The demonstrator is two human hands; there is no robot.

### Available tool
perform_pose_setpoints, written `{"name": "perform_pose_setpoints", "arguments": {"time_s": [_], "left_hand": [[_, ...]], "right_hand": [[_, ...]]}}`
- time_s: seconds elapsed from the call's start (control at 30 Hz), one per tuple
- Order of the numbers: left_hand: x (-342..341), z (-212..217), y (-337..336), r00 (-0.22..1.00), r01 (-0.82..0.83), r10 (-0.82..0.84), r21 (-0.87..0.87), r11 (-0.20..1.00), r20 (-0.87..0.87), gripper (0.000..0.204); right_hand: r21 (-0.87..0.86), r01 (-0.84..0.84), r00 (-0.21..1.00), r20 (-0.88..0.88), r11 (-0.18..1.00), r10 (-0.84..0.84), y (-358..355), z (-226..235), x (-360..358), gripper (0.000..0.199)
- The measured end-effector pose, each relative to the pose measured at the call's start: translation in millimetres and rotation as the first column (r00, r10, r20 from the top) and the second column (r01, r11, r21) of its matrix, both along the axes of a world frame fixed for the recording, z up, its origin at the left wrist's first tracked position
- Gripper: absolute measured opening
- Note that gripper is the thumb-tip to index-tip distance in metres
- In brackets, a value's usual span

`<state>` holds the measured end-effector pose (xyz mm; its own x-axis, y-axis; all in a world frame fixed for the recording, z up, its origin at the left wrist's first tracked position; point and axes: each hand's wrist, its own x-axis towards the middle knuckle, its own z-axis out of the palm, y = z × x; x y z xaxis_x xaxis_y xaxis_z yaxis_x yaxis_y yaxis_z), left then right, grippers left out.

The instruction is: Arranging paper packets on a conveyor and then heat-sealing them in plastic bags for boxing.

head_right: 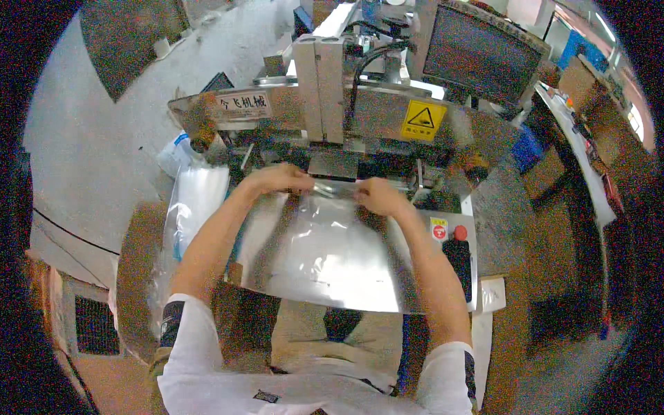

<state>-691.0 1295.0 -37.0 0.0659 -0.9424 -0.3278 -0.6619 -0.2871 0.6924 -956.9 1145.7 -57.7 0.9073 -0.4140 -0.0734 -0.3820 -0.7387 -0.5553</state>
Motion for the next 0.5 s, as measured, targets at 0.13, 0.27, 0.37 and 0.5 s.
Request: {"name": "perform_pose_setpoints", "arguments": {"time_s": [0.13, 0.27, 0.37, 0.5], "left_hand": [[-3.4, 39.5, -60.0, 0.992, -0.098, 0.097, -0.012, 0.995, -0.085, 0.030], [43.3, -29.1, -91.4, 0.996, 0.016, 0.017, -0.349, 0.937, 0.093, 0.025], [37.8, -58.8, -73.7, 0.928, 0.046, 0.207, -0.647, 0.761, 0.310, 0.024], [-111.1, -15.8, 14.8, 0.838, -0.153, 0.405, -0.556, 0.817, 0.366, 0.035]], "right_hand": [[-0.298, 0.095, 0.995, 0.040, 0.950, -0.087, -75.3, -10.7, 15.5, 0.024], [-0.251, 0.212, 0.977, 0.068, 0.944, -0.202, -58.6, 5.8, 51.3, 0.024], [-0.436, 0.025, 0.986, -0.138, 0.900, -0.094, 19.2, 17.0, 65.1, 0.035], [-0.495, 0.158, 0.987, 0.065, 0.855, -0.144, 19.3, -14.6, 44.9, 0.055]]}}
